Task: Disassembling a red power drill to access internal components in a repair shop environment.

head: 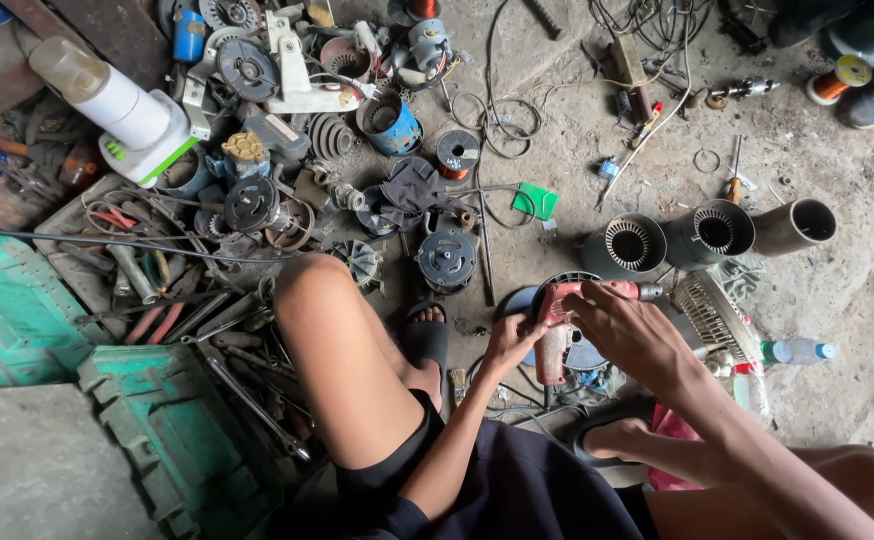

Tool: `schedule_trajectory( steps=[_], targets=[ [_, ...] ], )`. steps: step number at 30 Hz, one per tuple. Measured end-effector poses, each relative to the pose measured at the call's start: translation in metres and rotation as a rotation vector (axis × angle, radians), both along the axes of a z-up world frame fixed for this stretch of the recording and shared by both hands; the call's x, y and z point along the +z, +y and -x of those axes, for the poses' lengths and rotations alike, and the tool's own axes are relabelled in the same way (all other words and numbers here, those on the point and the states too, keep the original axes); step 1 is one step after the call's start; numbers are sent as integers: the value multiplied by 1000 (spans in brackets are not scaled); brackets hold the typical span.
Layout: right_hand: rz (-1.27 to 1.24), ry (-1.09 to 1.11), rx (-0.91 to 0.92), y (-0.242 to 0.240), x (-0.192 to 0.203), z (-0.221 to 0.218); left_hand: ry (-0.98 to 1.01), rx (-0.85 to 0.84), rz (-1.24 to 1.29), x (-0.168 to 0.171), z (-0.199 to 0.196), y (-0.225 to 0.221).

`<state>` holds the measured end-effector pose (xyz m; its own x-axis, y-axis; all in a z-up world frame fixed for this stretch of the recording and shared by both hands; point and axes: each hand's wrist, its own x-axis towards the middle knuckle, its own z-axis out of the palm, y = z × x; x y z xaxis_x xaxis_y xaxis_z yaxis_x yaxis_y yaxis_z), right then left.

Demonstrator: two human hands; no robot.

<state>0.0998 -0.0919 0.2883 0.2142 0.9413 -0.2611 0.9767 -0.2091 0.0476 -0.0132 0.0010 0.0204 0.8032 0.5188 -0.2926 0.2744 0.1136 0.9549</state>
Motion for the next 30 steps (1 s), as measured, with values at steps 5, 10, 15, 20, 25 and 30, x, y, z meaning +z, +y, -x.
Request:
schedule_trajectory(
  steps=[5, 10, 15, 20, 25, 30],
  targets=[
    [-9, -31, -59, 4, -4, 4, -16, -4, -21, 5, 3, 2],
    [6, 64, 61, 7, 5, 2, 9, -4, -9, -4, -1, 0],
    [-60, -109, -25, -5, -21, -3, 6, 1, -27, -15, -4, 1],
    [-20, -83, 58, 6, 7, 6, 17, -10, -12, -4, -3, 1],
    [-108, -144, 18, -2, -18, 1, 28, -11, -4, -8, -3, 3],
    [27, -63, 29, 11, 20, 14, 24, 3, 0, 28, 3, 4]
  ],
)
